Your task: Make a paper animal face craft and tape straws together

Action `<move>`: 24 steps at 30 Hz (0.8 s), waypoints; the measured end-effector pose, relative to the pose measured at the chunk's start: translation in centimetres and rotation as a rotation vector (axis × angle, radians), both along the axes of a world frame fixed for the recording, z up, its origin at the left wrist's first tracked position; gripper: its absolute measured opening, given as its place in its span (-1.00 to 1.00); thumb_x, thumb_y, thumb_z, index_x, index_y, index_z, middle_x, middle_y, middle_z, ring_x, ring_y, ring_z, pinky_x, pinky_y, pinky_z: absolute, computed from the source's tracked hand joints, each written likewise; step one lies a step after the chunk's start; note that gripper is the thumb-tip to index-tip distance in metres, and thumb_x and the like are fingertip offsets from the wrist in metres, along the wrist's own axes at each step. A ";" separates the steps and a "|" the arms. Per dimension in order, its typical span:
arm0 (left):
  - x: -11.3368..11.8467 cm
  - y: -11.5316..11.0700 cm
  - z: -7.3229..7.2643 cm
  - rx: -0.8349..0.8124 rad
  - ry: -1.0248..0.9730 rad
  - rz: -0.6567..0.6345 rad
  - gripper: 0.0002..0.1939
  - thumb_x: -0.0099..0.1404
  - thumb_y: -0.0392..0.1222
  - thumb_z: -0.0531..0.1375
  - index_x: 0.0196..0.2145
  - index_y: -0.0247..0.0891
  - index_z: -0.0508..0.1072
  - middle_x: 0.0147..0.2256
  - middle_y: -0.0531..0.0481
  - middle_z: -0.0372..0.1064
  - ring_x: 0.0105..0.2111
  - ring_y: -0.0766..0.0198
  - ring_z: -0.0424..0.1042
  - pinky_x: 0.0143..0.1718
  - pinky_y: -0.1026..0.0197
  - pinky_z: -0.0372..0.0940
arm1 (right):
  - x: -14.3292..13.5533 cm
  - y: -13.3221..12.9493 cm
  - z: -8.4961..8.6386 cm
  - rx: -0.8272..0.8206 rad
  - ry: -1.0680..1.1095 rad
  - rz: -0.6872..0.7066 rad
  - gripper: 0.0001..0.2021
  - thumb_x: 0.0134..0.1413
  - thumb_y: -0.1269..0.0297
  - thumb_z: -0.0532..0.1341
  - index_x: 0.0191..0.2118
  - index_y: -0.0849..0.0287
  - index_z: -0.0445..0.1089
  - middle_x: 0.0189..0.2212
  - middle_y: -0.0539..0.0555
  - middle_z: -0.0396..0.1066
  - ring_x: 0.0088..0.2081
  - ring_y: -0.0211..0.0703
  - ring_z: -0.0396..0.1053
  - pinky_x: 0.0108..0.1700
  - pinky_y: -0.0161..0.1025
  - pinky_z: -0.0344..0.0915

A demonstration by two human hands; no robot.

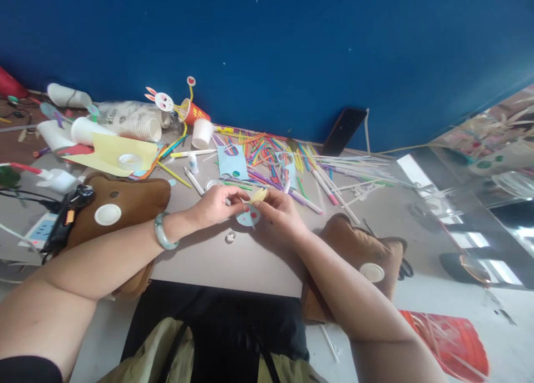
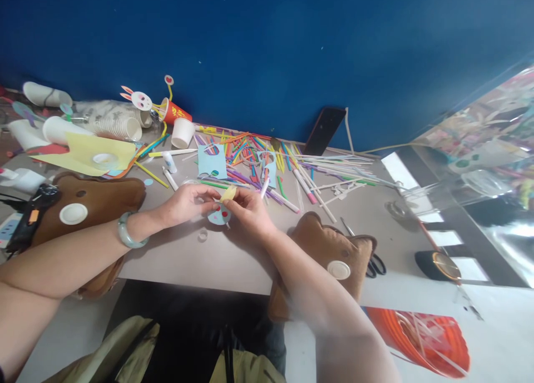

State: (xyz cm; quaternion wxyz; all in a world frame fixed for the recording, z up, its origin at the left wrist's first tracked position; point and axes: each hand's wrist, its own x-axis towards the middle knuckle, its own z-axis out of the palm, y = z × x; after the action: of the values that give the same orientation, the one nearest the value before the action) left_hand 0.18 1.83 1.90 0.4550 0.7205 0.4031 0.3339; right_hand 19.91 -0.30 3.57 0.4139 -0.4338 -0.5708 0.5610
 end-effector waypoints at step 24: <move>0.1 0.2 0.4 -0.013 -0.037 0.156 -0.80 0.17 -0.08 0.30 -0.42 -0.29 0.54 -0.45 -0.01 0.51 -0.46 0.30 0.41 -0.40 0.27 0.27 | -0.4 -0.1 -0.2 -0.019 -0.051 -0.150 -0.66 -0.02 0.02 0.35 -0.51 0.22 0.43 -0.74 -0.12 0.14 -0.66 -0.40 0.00 -0.60 -0.35 -0.09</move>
State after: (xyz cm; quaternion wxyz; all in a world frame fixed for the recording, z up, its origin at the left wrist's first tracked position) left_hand 0.24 2.00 2.31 0.4397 0.6776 0.4519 0.3787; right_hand 19.55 -0.37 3.36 0.4359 -0.4936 -0.5415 0.5227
